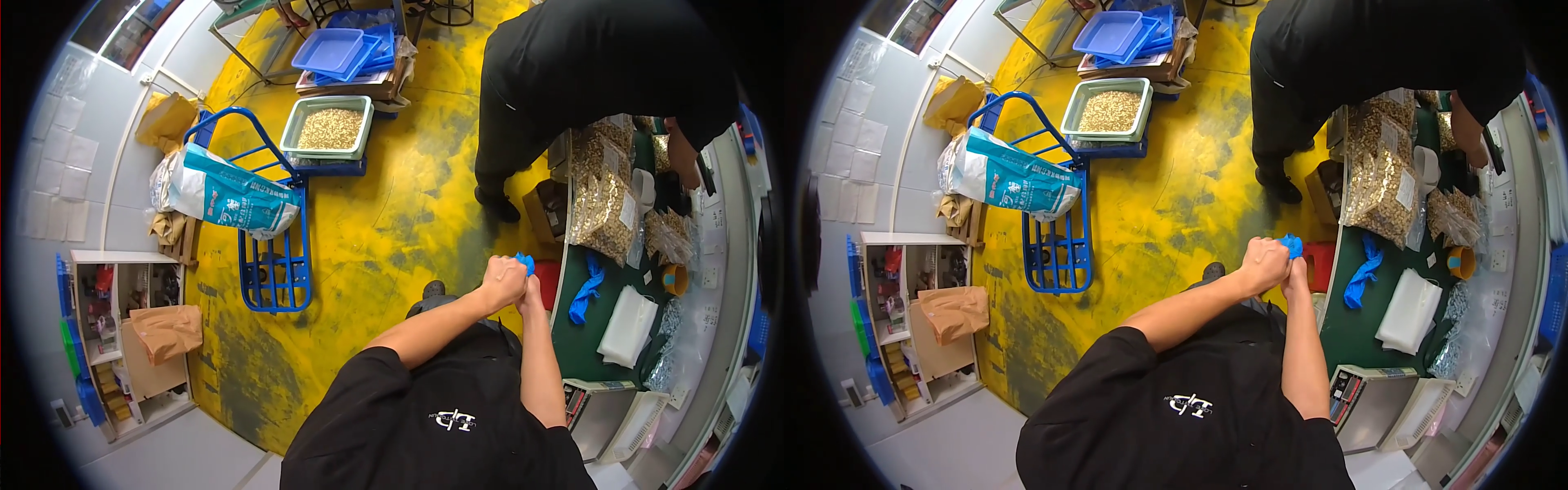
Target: Putting on protective gloves and then scooping small grains from a basin into bags for weighing.
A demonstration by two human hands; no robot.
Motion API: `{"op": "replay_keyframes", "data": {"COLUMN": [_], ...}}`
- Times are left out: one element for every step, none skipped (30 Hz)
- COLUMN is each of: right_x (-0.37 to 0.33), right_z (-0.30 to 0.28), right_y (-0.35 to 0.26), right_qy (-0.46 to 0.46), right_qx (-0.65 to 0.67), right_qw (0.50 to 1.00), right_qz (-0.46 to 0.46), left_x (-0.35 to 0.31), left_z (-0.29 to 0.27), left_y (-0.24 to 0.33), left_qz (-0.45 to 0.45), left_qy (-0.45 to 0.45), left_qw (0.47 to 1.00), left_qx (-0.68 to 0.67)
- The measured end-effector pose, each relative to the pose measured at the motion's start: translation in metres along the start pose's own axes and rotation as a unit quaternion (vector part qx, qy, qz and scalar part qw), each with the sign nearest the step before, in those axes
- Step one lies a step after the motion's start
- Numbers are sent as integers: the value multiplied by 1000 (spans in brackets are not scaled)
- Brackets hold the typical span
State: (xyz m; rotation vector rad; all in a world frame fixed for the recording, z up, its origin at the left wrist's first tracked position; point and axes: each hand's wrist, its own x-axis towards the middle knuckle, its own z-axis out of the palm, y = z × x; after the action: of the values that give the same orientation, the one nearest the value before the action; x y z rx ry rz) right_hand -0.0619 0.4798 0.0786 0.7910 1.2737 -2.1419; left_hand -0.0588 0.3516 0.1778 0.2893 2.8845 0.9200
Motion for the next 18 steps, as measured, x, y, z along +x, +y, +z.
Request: {"op": "replay_keyframes", "data": {"right_x": [-12,-10,-10,-17,-22,-32,-44,-49,-50,-57,-67,-74,-60,-46,-56,-62,-46,-49], "right_z": [15,18,19,33,49,57,60,61,55,67,80,88,61,38,57,69,35,36], "right_y": [-12,-12,-14,-19,-22,-35,-47,-52,-53,-56,-59,-64,-62,-54,-58,-60,-48,-49], "right_qy": [-9,-11,-40,-70,30,25,94,159,160,158,123,90,-16,-13,63,139,97,96], "right_qx": [24,23,65,105,166,163,0,-163,-172,-172,-116,-61,-22,-23,60,142,103,101], "right_qw": [999,999,997,990,981,982,976,928,925,926,934,938,962,961,966,957,972,973], "right_qz": [46,48,-6,-55,-92,-88,-196,-295,-300,-298,-313,-330,-272,-274,-244,-211,-188,-185], "left_x": [-1,-2,-2,-2,-3,-3,-4,-5,-6,-4,-3,-2,-2,-2,-5,-8,-10,-10], "left_z": [-2,-3,-5,-5,-6,-8,-10,-12,-15,-19,-22,-25,-26,-26,-24,-21,-19,-22], "left_y": [0,0,2,3,3,3,6,8,13,14,14,16,18,21,21,22,22,24], "left_qz": [12,24,28,27,26,20,29,38,40,11,-20,-19,-42,-65,-69,-63,-57,-60], "left_qy": [4,7,7,3,-1,3,20,37,34,18,2,4,-31,-65,-64,-39,-15,-14], "left_qw": [1000,999,999,999,999,999,999,998,998,1000,1000,1000,998,995,995,996,997,996], "left_qx": [11,23,23,28,32,34,28,21,21,9,-4,-5,-23,-42,-44,-51,-59,-60]}}
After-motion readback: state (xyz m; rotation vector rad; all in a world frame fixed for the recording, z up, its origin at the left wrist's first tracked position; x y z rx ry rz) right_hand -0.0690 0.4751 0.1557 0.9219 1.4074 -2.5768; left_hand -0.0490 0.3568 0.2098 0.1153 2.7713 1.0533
